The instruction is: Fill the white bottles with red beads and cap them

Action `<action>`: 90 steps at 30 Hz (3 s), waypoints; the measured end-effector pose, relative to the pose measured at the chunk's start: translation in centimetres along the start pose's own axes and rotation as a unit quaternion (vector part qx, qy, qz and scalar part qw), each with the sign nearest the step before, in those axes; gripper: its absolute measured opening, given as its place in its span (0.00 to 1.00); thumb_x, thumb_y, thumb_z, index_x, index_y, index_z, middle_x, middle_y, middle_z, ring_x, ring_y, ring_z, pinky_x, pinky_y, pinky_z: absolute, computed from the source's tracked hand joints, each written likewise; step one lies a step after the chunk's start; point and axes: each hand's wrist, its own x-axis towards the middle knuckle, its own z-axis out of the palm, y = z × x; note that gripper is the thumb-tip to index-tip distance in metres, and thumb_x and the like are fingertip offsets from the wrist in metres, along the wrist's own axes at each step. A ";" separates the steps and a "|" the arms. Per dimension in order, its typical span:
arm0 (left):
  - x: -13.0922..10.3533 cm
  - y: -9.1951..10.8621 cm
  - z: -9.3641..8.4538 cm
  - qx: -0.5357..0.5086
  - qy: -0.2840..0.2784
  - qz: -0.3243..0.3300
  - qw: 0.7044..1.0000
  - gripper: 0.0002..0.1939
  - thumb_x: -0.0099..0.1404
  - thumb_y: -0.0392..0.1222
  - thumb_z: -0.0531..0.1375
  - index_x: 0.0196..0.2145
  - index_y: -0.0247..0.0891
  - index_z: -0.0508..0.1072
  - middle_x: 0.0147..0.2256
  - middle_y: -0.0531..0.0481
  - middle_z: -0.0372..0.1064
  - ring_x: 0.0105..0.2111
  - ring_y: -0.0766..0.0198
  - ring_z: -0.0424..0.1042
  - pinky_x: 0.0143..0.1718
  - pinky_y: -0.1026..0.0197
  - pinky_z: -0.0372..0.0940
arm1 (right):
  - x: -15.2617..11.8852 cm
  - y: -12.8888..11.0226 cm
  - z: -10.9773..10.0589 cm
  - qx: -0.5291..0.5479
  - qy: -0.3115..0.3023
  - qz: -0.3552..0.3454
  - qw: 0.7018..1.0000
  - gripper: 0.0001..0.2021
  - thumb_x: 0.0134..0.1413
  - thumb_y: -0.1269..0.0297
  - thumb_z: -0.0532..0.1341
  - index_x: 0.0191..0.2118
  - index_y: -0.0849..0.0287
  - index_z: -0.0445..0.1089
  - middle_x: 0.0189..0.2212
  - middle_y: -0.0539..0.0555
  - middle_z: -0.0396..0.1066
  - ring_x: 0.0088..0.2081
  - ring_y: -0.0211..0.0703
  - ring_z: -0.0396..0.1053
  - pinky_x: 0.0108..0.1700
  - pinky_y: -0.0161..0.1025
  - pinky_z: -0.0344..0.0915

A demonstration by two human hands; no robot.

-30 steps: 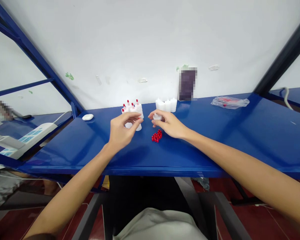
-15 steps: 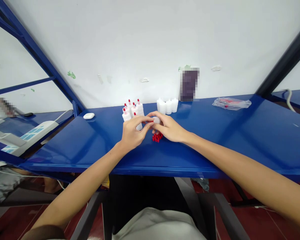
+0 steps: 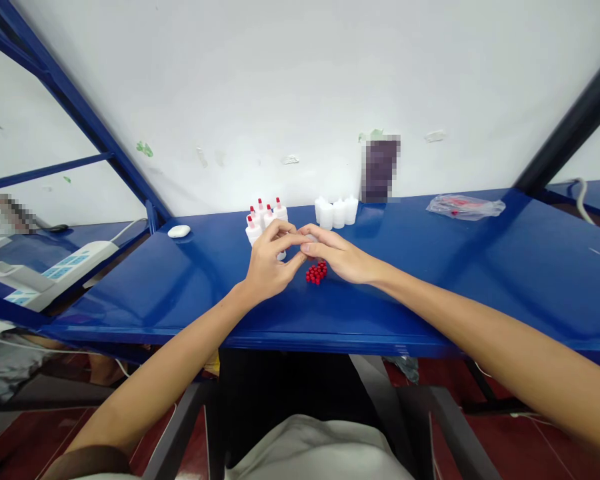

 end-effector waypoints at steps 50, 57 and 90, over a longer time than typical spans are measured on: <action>-1.3 -1.6 -1.2 -0.007 -0.348 -0.040 0.936 0.17 0.69 0.43 0.59 0.54 0.35 0.73 0.43 0.41 0.72 0.42 0.56 0.73 0.48 0.53 0.69 | 0.7 1.5 -2.9 -0.155 0.175 0.082 0.969 0.07 0.47 0.63 0.59 0.34 0.56 0.65 0.25 0.50 0.73 0.28 0.42 0.67 0.32 0.39 0.60; -1.4 -1.9 -1.2 -0.037 -0.337 -0.047 0.939 0.14 0.70 0.44 0.61 0.50 0.37 0.76 0.43 0.43 0.73 0.42 0.59 0.74 0.47 0.56 0.69 | 0.7 1.7 -3.3 -0.165 0.160 0.054 0.972 0.04 0.48 0.65 0.57 0.32 0.57 0.67 0.22 0.50 0.69 0.27 0.42 0.66 0.32 0.39 0.60; -0.8 -1.0 -0.3 -0.163 0.004 -0.120 0.979 0.04 0.65 0.39 0.65 0.37 0.36 0.80 0.35 0.47 0.79 0.34 0.66 0.76 0.37 0.64 0.72 | -0.1 -0.9 -0.6 -0.495 0.037 -0.036 0.867 0.05 0.54 0.64 0.53 0.29 0.57 0.62 0.24 0.50 0.65 0.26 0.41 0.60 0.32 0.38 0.49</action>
